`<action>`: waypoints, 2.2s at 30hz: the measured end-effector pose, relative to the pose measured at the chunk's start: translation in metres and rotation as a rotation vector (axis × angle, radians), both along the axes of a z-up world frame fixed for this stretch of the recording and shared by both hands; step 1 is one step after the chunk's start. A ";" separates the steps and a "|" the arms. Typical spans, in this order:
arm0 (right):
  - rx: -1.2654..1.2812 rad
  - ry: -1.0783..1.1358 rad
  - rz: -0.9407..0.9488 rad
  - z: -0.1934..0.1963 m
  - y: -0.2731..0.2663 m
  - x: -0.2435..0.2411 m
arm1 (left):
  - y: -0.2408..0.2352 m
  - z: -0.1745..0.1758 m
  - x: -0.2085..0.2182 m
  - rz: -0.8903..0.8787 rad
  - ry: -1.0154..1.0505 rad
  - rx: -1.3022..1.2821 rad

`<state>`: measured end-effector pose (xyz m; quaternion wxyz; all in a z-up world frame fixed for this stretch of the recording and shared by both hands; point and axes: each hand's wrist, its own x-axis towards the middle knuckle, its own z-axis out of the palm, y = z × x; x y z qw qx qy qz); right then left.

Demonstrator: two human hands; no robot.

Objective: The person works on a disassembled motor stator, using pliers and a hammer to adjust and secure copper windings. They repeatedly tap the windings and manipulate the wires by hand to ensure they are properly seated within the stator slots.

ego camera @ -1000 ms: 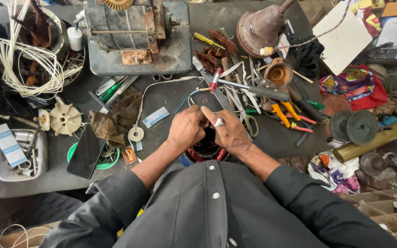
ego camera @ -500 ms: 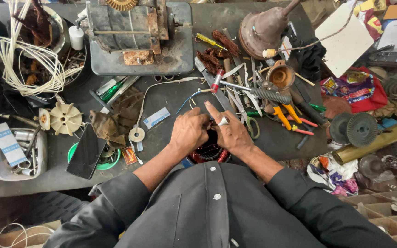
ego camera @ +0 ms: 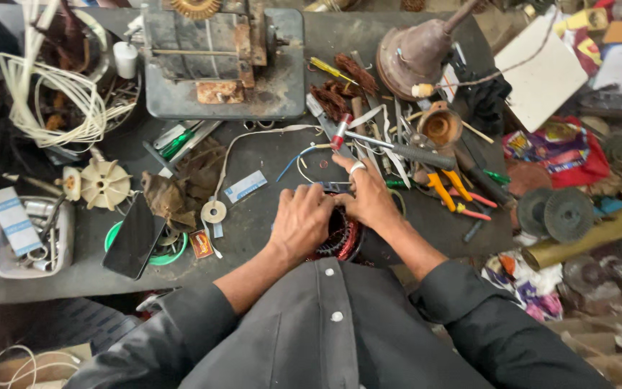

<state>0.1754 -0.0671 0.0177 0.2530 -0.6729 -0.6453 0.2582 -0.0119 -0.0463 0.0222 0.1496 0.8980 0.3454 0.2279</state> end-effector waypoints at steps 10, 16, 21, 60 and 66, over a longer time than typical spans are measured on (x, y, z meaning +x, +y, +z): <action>-0.401 0.536 -0.065 -0.083 0.019 0.061 | 0.005 0.004 -0.018 0.221 -0.202 -0.414; -0.900 0.499 -0.276 -0.105 0.076 0.048 | -0.016 -0.002 -0.055 0.623 -0.415 -0.501; -0.842 0.959 -0.110 -0.091 0.083 0.044 | -0.064 0.012 -0.057 0.848 -0.463 -0.502; -0.473 0.791 0.047 -0.059 0.047 0.128 | -0.107 -0.031 -0.059 1.138 -0.488 -0.547; -0.338 0.536 0.272 -0.004 0.031 0.090 | -0.152 -0.009 -0.026 0.946 -0.729 -0.614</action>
